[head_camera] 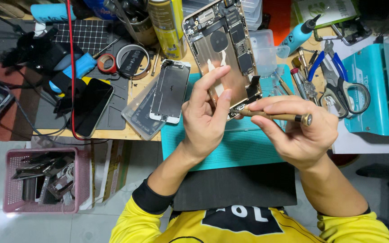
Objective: The person repairs a smartphone at a workbench, using a screwdriver to remove and tighten small screws on the phone's internal frame while holding the chassis with the other hand. They reposition the phone repeatedly, work on different edges, and handle the disassembled screen and other phone parts laid out on the mat.
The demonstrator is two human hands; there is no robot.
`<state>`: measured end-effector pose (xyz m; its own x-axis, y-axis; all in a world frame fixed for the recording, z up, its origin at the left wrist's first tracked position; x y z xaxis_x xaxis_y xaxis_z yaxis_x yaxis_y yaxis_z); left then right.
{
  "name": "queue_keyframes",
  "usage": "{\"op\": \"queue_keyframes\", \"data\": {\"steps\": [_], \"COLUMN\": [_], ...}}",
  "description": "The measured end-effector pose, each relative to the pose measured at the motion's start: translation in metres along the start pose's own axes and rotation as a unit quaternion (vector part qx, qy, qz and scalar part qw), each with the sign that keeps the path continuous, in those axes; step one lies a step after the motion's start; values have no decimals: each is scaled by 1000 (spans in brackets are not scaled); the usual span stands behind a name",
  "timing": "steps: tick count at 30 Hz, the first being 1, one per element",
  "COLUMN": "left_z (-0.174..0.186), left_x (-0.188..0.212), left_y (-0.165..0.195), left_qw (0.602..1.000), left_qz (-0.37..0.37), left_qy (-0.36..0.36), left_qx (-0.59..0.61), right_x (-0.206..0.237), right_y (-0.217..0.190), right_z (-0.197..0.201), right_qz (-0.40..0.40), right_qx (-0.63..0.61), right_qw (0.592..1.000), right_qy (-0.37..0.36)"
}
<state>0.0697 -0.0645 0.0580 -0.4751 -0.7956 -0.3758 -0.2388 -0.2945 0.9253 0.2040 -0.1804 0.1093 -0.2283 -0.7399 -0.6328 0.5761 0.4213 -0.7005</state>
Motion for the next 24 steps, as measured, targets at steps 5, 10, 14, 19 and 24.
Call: {"op": "queue_keyframes", "data": {"steps": [5,10,14,19,24], "left_z": [-1,-2,-4,-3,-1], "left_x": [3,7,8,8,4], "left_y": [2,-3,-11,-18,-19], "left_qw": [1000,999,1000,996,991], "left_qz": [-21,-17,12,62,67], "left_qy": [-4,10,27,-5,8], "left_qx": [2,50,-8,68,117], "right_x": [-2,4,7,3,0], "right_y": [-3,8,19,29,28], "right_z": [-3,-13,-22,-20,-9], "right_qz": [53,55,115,159,66], "right_qx": [35,1,40,74,-31], "right_qw": [998,998,992,984,997], "right_qy": [-12,9,16,-13,-5]}}
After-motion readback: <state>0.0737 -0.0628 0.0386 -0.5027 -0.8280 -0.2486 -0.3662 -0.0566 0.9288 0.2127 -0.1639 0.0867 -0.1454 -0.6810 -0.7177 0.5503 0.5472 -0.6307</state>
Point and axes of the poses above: each hand's wrist, its own x-axis away from the middle knuckle, its own z-axis out of the back of the hand, y = z × x, the point moved 3 cm from there along -x, towards the middle knuckle, and after that the axes turned 7 degrees about -x, right-handed, at the moved point
